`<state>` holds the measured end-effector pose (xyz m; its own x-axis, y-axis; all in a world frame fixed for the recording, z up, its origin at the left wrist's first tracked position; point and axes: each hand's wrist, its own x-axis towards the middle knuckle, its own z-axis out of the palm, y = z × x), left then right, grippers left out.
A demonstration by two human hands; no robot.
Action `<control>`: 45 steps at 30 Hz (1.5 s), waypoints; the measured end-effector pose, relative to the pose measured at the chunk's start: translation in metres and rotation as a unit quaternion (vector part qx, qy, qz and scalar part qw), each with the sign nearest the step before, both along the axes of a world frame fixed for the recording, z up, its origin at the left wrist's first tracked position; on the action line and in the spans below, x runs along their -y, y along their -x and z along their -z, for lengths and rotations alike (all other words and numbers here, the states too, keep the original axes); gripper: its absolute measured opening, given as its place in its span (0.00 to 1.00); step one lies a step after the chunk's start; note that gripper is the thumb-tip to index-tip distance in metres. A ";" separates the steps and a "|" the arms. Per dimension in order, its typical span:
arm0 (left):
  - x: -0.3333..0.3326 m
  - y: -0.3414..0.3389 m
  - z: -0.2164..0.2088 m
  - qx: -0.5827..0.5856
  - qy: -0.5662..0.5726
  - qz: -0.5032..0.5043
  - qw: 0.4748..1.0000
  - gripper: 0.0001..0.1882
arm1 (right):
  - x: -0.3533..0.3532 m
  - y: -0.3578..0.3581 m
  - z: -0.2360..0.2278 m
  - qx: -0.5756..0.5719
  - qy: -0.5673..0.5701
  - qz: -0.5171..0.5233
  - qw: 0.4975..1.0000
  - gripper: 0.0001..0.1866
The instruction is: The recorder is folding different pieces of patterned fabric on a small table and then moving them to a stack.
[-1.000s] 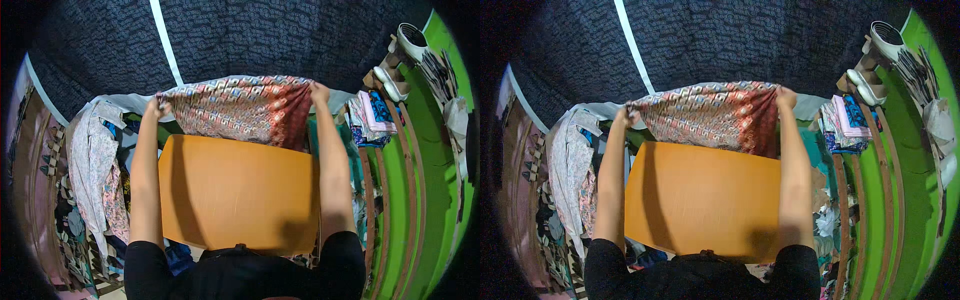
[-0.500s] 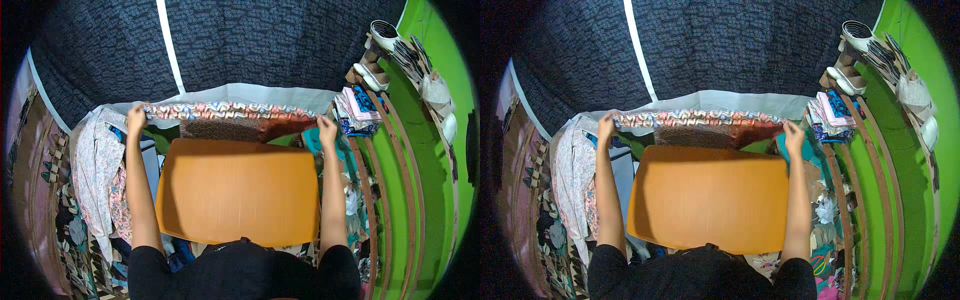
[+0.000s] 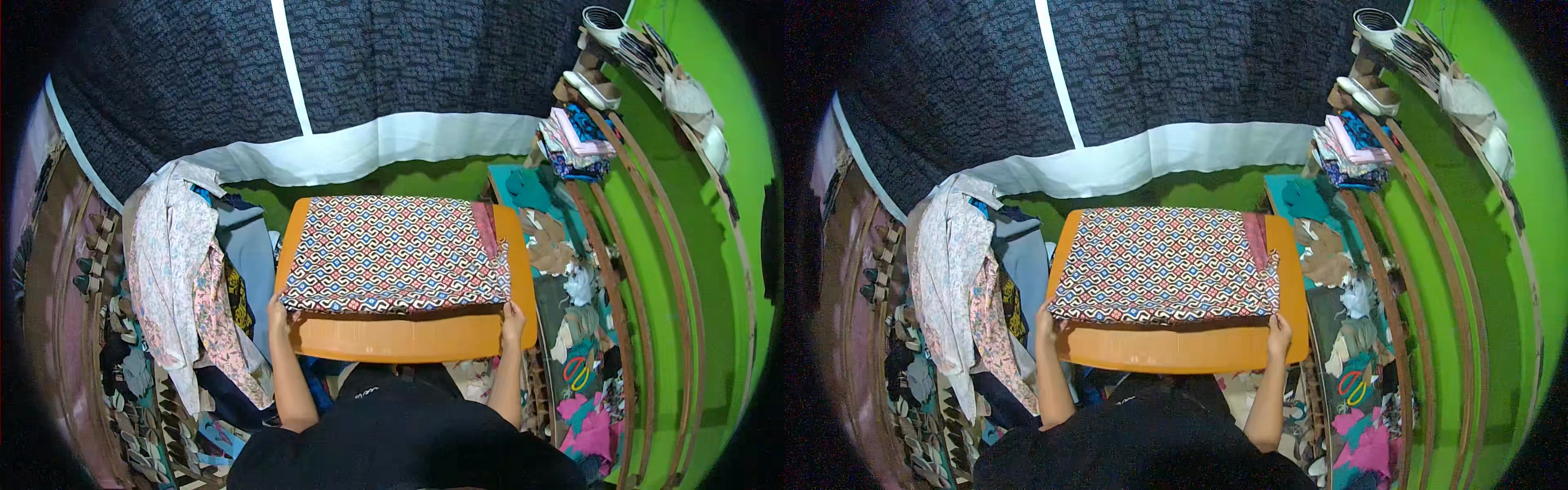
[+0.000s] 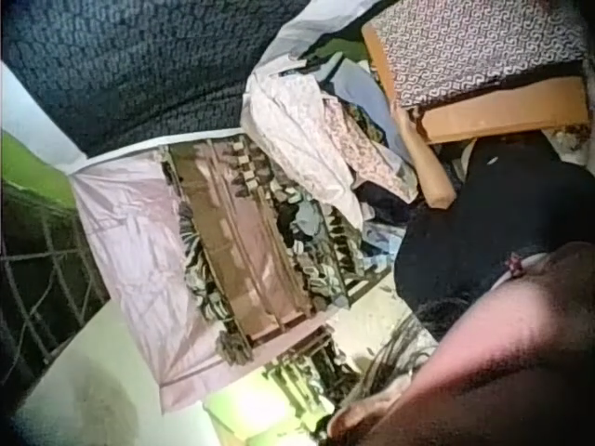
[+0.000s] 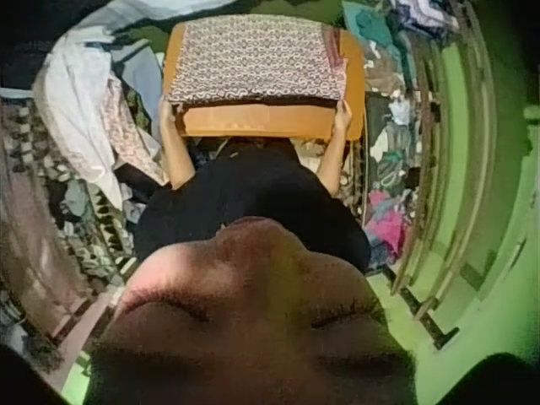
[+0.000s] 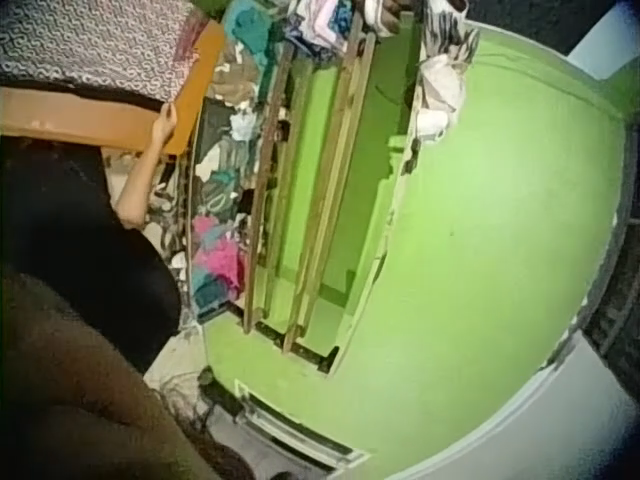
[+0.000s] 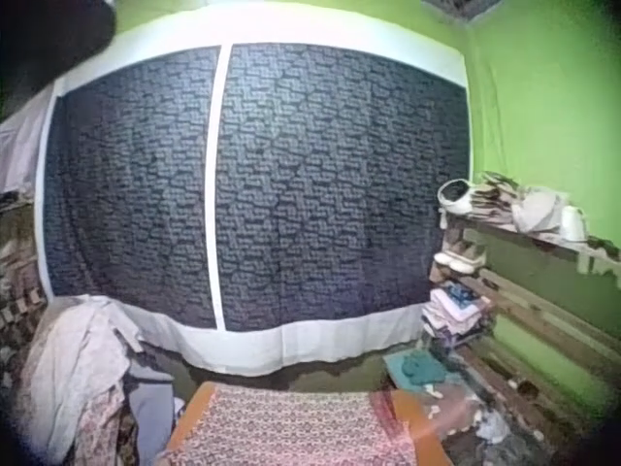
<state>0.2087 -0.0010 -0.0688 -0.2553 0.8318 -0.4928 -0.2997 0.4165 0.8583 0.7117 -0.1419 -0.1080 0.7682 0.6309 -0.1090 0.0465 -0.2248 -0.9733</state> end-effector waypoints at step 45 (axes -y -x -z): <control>0.375 0.016 -0.061 -0.157 -0.119 -0.252 0.948 0.06 | 0.255 -0.011 -0.057 0.225 -0.041 -0.144 0.963 0.09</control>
<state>0.1923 -0.3760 -0.0079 -0.7523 0.6435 -0.1411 -0.1232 0.0729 0.9897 0.7227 -0.3971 -0.0515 0.5182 0.8167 0.2539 0.5163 -0.0621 -0.8541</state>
